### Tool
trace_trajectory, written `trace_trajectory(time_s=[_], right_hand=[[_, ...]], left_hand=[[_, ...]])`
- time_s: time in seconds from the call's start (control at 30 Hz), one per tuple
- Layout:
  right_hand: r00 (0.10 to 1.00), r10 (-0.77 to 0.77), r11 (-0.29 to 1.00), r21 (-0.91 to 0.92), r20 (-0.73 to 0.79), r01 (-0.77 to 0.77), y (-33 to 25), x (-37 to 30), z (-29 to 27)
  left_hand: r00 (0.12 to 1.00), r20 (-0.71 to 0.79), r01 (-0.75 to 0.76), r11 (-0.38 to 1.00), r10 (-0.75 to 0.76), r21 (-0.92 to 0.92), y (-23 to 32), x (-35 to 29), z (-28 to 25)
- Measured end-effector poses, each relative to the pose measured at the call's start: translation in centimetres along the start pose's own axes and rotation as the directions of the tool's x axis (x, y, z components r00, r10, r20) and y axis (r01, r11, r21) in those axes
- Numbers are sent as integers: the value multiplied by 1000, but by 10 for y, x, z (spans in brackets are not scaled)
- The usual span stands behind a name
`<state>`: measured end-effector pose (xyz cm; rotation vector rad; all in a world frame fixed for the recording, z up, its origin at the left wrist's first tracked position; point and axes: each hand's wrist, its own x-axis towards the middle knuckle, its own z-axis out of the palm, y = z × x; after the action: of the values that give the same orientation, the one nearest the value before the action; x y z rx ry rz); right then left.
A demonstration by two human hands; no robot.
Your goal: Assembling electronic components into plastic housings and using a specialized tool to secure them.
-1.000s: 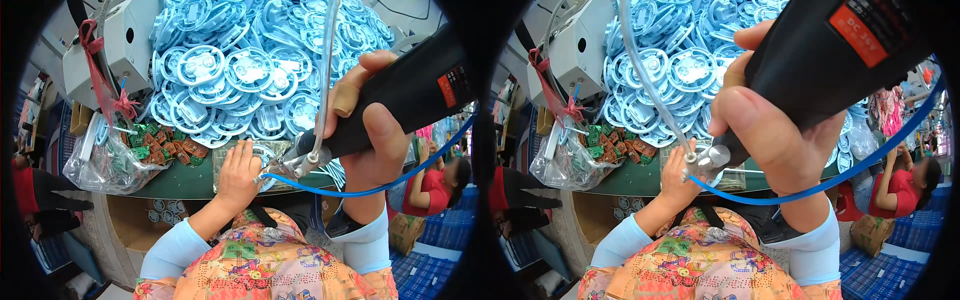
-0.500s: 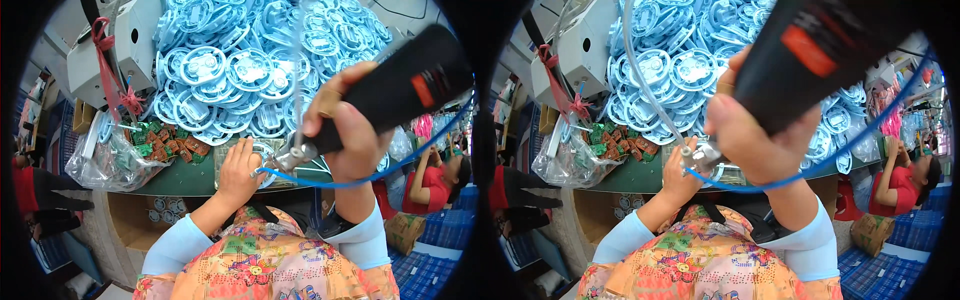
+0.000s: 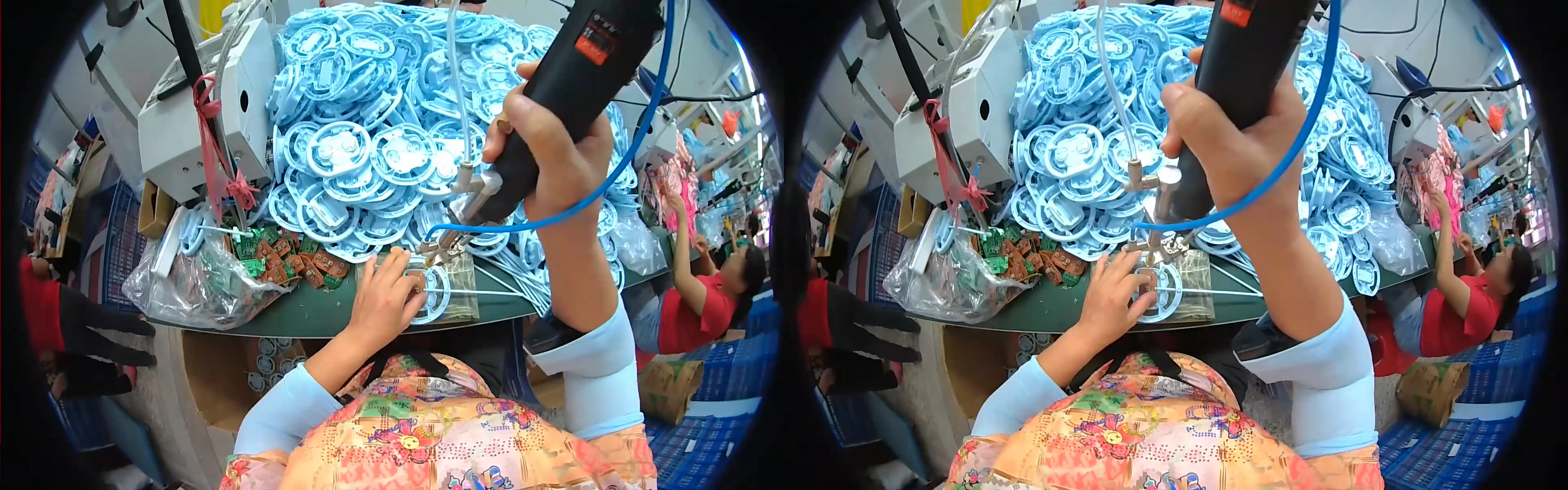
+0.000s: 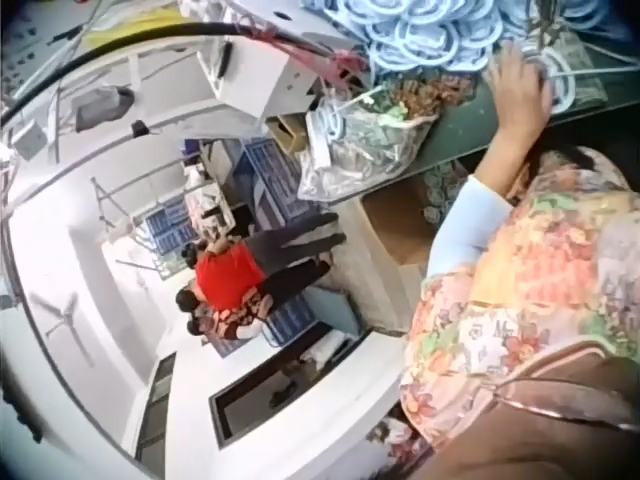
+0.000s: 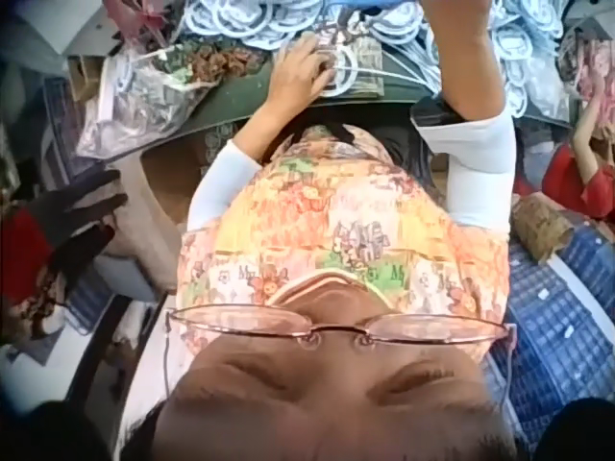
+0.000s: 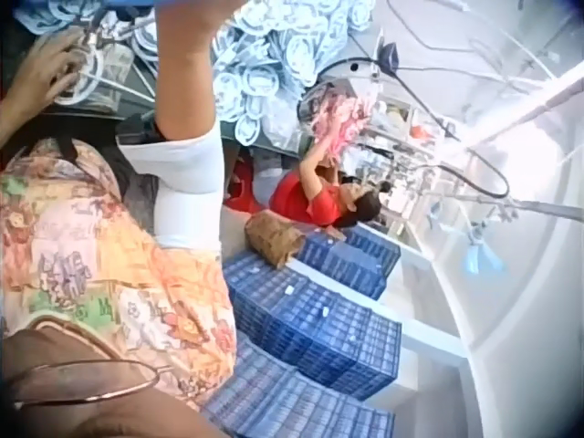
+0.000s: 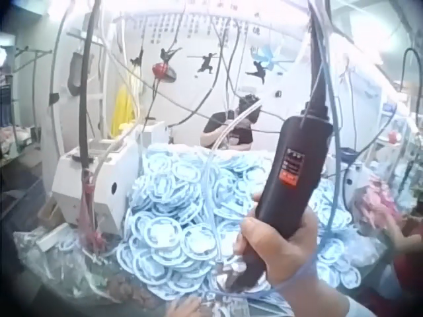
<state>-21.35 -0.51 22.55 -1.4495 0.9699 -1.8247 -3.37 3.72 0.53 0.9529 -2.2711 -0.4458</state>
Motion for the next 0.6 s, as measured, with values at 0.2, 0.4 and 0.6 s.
trace_trajectory(time_s=[0.2,0.4,0.6], right_hand=[[998,25,1000,-1,-49,-25,8,1,3],[997,58,997,44,-54,-55,8,-4,8],[997,54,998,18,-63,-53,8,-10,14]], left_hand=[[985,-174,-36,986,6,-165,-6,17,-4],[973,-228,-15,985,-25,-172,0,26,-9],[963,-264,-6,977,-52,-214,8,30,-16]])
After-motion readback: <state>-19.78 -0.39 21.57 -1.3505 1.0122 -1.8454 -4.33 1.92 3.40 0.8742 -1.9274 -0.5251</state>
